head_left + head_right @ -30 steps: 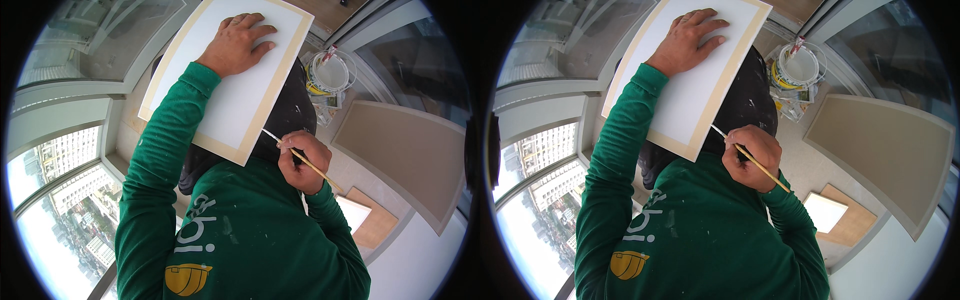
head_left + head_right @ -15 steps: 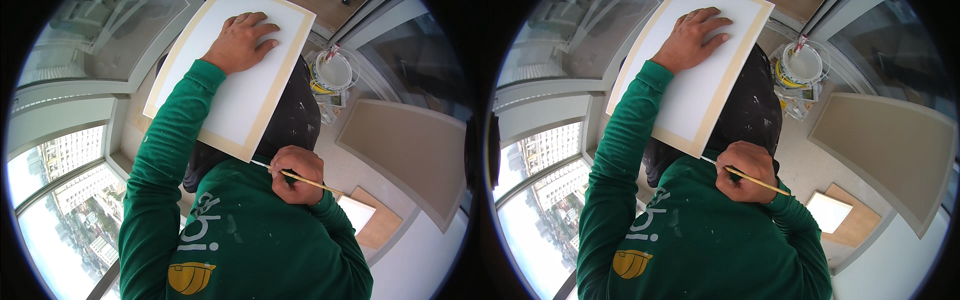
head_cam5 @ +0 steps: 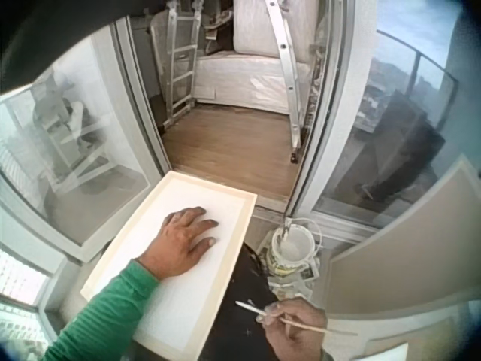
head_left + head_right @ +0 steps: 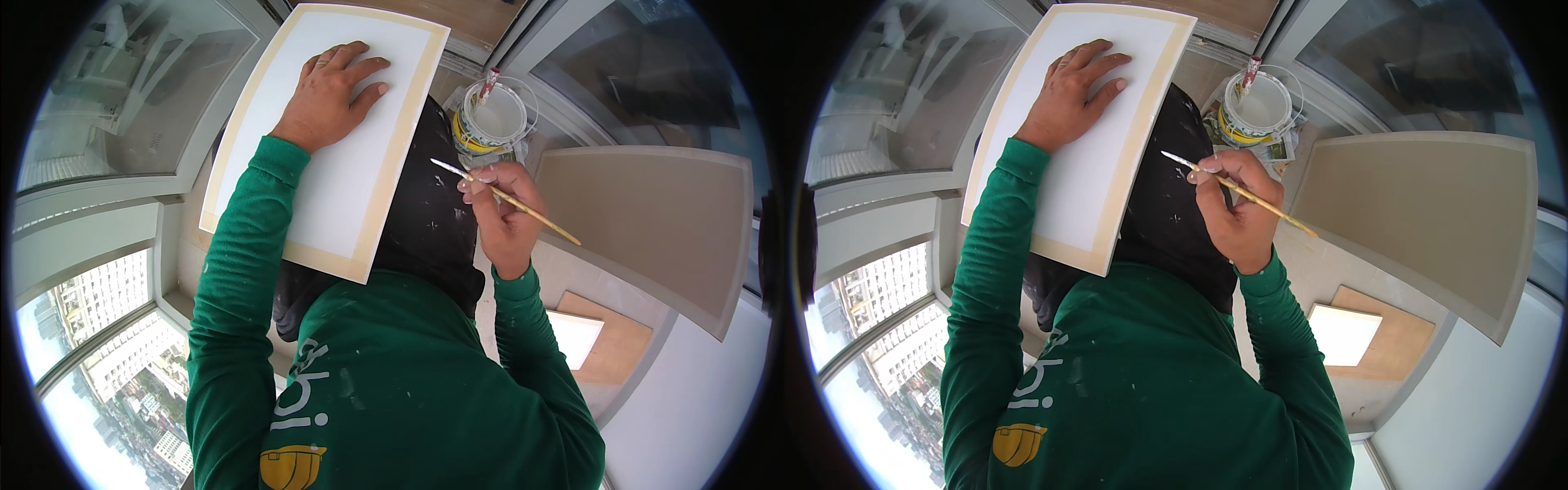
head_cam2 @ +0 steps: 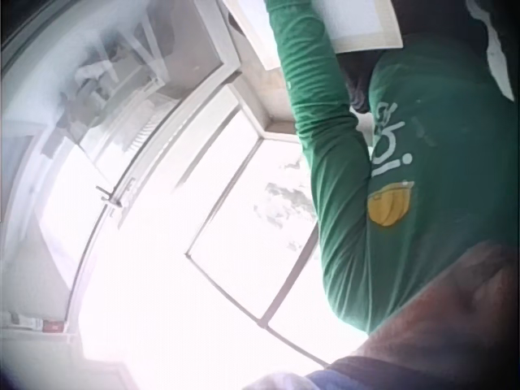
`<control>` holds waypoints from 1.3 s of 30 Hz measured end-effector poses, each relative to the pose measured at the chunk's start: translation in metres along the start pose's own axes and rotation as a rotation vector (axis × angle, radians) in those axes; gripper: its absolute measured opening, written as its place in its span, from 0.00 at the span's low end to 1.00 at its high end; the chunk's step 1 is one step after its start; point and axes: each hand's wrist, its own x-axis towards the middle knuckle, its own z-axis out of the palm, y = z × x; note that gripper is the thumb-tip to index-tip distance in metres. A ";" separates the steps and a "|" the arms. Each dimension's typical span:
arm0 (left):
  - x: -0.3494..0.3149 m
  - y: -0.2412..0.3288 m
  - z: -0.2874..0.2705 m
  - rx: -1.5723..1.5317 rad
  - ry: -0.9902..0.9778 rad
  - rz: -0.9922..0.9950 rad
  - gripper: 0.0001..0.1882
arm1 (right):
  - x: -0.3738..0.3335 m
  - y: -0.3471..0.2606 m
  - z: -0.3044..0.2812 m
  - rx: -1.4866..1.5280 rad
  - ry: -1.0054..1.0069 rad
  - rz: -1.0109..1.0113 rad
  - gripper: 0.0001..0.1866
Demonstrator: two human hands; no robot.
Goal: The person paints the edge and corner of a rectangular panel using a small brush, dipping it into a paint bucket and then carefully applying white paint to the surface while holding the panel steady with the other hand.
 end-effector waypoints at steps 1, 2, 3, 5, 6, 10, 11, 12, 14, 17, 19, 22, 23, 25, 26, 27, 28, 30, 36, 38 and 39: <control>0.001 0.000 0.000 0.001 -0.002 -0.001 0.20 | 0.013 0.006 -0.001 -0.006 0.008 -0.008 0.07; 0.002 0.000 0.003 0.019 0.016 0.012 0.20 | 0.023 0.011 -0.002 -0.012 0.015 -0.016 0.07; 0.002 0.000 0.003 0.017 0.017 0.014 0.20 | 0.031 0.016 -0.001 -0.053 -0.003 -0.033 0.06; 0.003 -0.001 0.004 0.014 0.020 0.016 0.20 | 0.042 0.023 0.001 -0.133 -0.042 -0.069 0.05; 0.002 -0.001 0.005 0.016 0.028 0.021 0.20 | 0.046 0.023 0.005 -0.139 -0.040 -0.082 0.04; 0.001 -0.003 0.006 0.002 0.037 0.018 0.19 | 0.061 0.026 0.012 -0.214 -0.068 -0.155 0.05; 0.001 -0.003 0.006 -0.008 0.033 0.011 0.19 | 0.062 0.027 0.012 -0.229 -0.078 -0.174 0.05; 0.001 -0.003 0.006 -0.009 0.035 0.010 0.19 | 0.064 0.028 0.013 -0.244 -0.088 -0.195 0.05; 0.001 -0.003 0.006 -0.013 0.038 0.009 0.19 | 0.065 0.029 0.014 -0.266 -0.104 -0.210 0.05; 0.002 -0.003 0.007 -0.014 0.050 0.023 0.19 | 0.066 0.029 0.014 -0.298 -0.117 -0.216 0.05; 0.003 -0.002 0.005 -0.007 0.043 0.032 0.20 | 0.066 0.028 0.014 -0.320 -0.136 -0.210 0.04; 0.003 -0.002 0.004 -0.004 0.043 0.034 0.20 | 0.064 0.025 0.014 -0.292 -0.165 -0.176 0.05; 0.003 -0.002 0.005 -0.004 0.045 0.033 0.20 | 0.062 0.026 0.014 -0.238 -0.162 -0.150 0.05; 0.003 -0.001 0.003 -0.013 0.044 0.031 0.20 | 0.061 0.026 0.013 -0.198 -0.152 -0.131 0.05; 0.003 -0.001 0.003 -0.018 0.044 0.031 0.20 | 0.063 0.025 0.011 -0.212 -0.144 -0.137 0.05; 0.002 -0.001 0.003 -0.011 0.045 0.030 0.20 | 0.064 0.025 0.010 -0.224 -0.136 -0.144 0.05; 0.002 -0.001 0.004 -0.004 0.046 0.030 0.20 | 0.066 0.027 0.009 -0.239 -0.133 -0.150 0.05; 0.002 -0.002 0.004 -0.002 0.047 0.032 0.20 | 0.069 0.030 0.009 -0.268 -0.127 -0.161 0.05; 0.002 -0.001 0.004 -0.024 0.049 0.032 0.20 | 0.062 0.030 0.006 -0.131 -0.218 -0.052 0.06; 0.003 -0.002 0.006 -0.013 0.054 0.038 0.20 | 0.059 0.030 0.003 -0.037 -0.176 0.018 0.06; 0.002 -0.003 0.005 -0.018 0.054 0.041 0.19 | 0.056 0.029 0.004 0.016 -0.157 0.055 0.06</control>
